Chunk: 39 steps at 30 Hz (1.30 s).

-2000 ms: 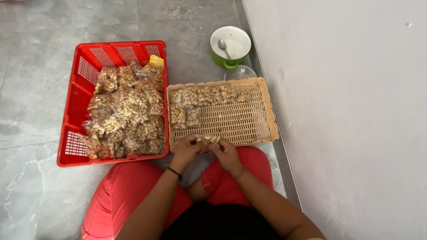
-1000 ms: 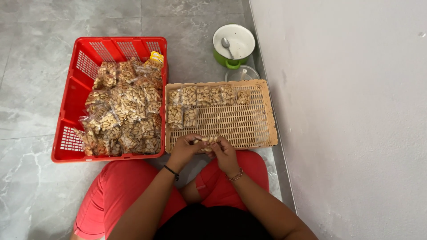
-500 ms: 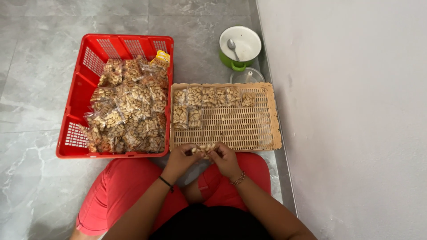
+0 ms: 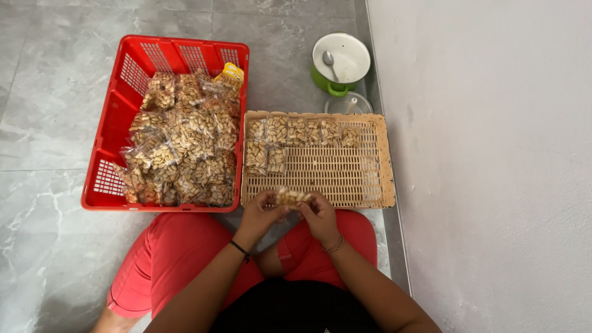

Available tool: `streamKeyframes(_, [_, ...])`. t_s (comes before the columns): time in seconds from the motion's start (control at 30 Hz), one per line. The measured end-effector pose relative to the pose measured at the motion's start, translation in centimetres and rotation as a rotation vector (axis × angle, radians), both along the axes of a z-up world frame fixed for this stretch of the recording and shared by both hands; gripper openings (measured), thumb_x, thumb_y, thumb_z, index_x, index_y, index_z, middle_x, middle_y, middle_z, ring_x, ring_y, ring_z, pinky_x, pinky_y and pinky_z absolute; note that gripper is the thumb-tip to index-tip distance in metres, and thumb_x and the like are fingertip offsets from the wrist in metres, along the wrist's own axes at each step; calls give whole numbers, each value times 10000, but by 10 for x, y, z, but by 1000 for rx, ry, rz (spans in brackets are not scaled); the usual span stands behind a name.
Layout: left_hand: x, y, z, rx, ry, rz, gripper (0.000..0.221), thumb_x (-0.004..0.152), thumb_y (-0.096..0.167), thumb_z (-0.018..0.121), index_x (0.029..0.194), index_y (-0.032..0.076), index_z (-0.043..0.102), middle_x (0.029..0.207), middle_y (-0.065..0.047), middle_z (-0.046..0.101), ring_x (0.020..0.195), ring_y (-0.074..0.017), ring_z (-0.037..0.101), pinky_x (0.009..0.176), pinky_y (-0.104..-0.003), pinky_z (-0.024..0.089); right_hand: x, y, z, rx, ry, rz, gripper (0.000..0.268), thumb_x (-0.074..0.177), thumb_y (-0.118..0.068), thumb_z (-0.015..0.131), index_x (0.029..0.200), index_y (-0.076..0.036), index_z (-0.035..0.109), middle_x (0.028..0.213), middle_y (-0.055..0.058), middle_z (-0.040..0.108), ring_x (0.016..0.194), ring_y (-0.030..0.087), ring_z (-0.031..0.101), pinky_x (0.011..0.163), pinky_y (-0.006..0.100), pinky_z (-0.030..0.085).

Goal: Sorting and arranging small wrapped food packets from a large red basket into a flat wooden tray.

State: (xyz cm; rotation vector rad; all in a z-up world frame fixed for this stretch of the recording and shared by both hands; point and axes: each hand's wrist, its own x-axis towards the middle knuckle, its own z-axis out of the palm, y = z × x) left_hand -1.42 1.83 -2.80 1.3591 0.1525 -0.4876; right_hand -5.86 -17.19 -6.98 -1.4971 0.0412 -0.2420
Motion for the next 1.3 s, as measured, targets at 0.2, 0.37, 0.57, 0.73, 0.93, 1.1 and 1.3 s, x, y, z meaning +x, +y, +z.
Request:
streamKeyframes(0.2, [0,-2,10,-146,160,-16,543,915,200,760,1307,-129,578,978,-238,691,809,-327,756,718,-455,657,-4,11,26,-397,-366,-27,164,899,-62,725,1060,-48,750,1054,154,718,936,343,697,791,443,564])
streamKeyframes(0.37, [4,6,-12,-100,87,51,464,879,107,794,1273,-90,649,985,-177,709,786,-233,742,692,-348,654,-7,16,38,-494,-420,6,273,878,13,636,1110,-76,748,1201,163,660,1030,366,666,859,482,568])
streamKeyframes(0.57, [5,-2,-7,-52,27,47,428,824,57,854,1212,-59,716,933,-213,740,742,-212,710,620,-340,627,-6,10,23,-241,-135,55,317,943,-160,642,1228,-25,676,1053,165,677,924,300,673,775,456,555])
streamKeyframes(0.73, [-1,-6,14,-51,-15,12,562,744,36,897,1261,-43,689,933,-189,748,767,-177,702,658,-297,619,-6,10,24,-192,20,39,102,944,-64,673,993,-22,753,747,120,703,716,200,642,659,356,527])
streamKeyframes(0.93, [-2,-10,-26,-74,37,-11,306,797,53,887,1041,-64,745,833,-174,698,739,-215,672,619,-372,629,-7,6,20,-166,-39,-5,80,937,-67,669,886,-22,710,667,111,648,656,179,583,604,342,480])
streamKeyframes(1.1, [3,-6,-13,70,-100,-39,330,781,96,914,1048,-28,765,818,-162,687,769,-200,660,606,-352,608,-5,5,22,-146,-5,2,139,973,-122,674,893,-18,719,665,114,651,656,175,576,608,341,477])
streamKeyframes(1.3, [28,27,19,15,-228,246,197,948,38,703,1121,-53,733,897,-184,727,782,-229,693,671,-362,625,18,6,67,-168,420,-4,226,987,-150,638,1124,27,667,863,215,717,711,252,696,519,343,570])
